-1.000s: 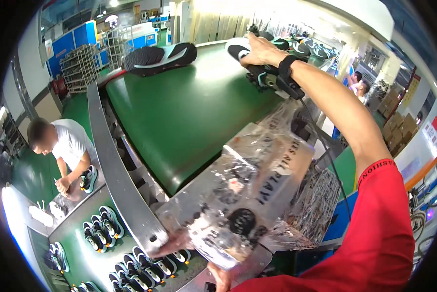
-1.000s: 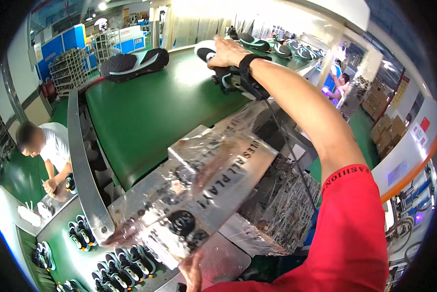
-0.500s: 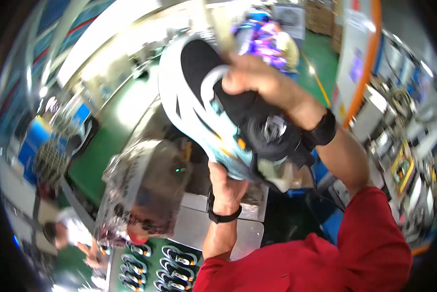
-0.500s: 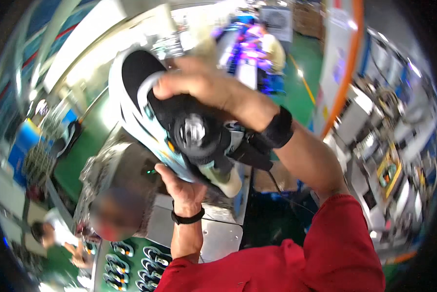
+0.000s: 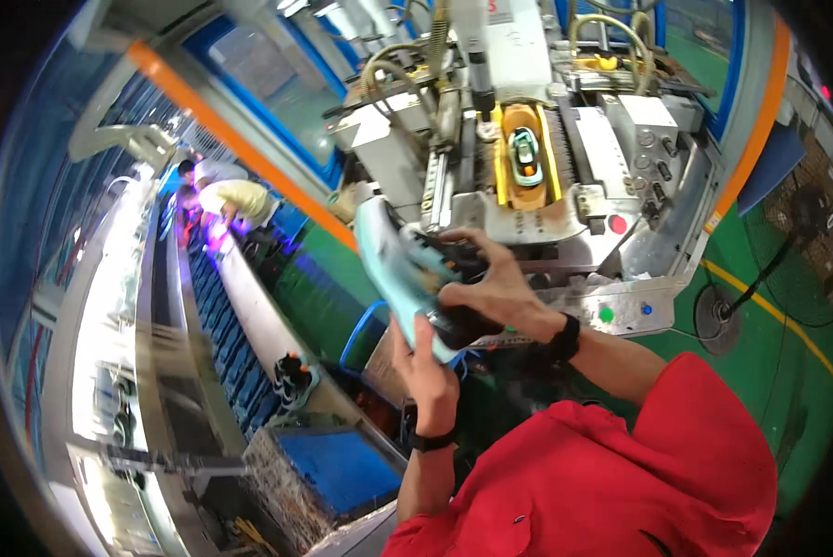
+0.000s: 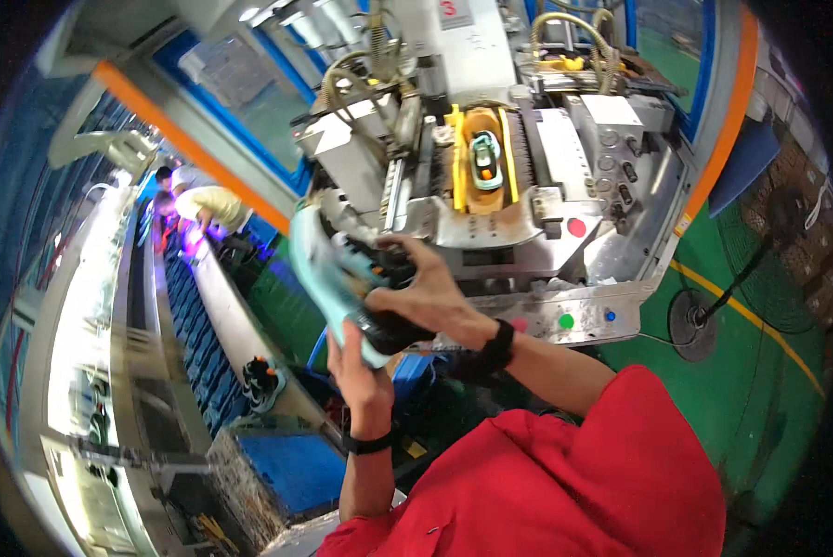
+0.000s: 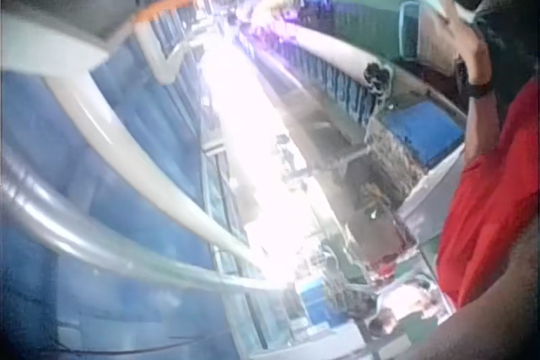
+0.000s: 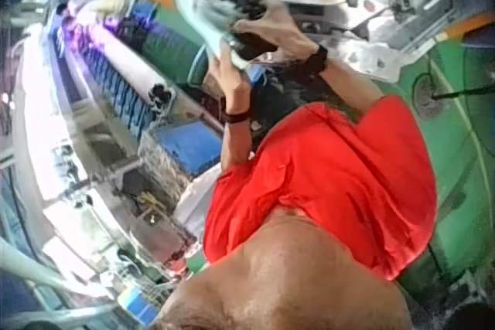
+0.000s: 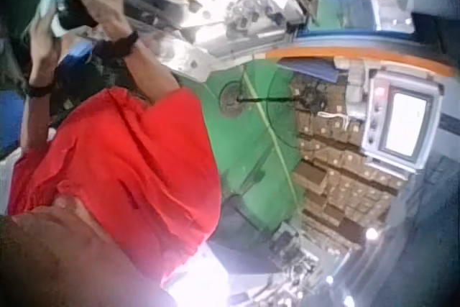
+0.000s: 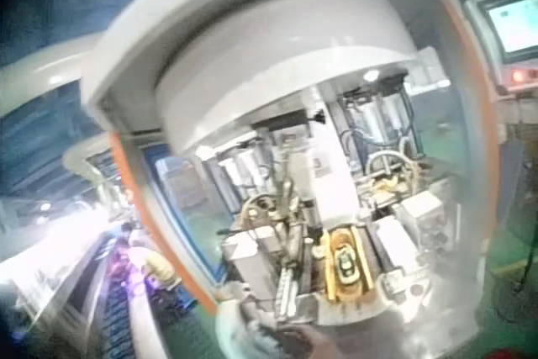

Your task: Operating a heel-lasting or shaping machine to process shoes in a factory.

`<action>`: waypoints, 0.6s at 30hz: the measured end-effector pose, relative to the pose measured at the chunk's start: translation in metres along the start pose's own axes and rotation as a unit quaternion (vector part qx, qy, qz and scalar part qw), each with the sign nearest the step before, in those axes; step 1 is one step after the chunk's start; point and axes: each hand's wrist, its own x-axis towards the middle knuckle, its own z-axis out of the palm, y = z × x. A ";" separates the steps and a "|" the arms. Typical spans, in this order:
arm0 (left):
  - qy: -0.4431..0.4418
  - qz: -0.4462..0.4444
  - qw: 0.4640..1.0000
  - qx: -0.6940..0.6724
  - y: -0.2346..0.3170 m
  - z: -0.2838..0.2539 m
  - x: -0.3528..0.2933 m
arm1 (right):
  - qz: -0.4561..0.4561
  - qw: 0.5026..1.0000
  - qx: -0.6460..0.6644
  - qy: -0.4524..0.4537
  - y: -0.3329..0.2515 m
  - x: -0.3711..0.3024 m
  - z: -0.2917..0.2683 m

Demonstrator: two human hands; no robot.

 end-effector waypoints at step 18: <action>-0.130 -0.016 0.841 0.524 -0.330 0.257 0.312 | 0.065 0.872 -0.300 0.381 0.007 0.050 -0.314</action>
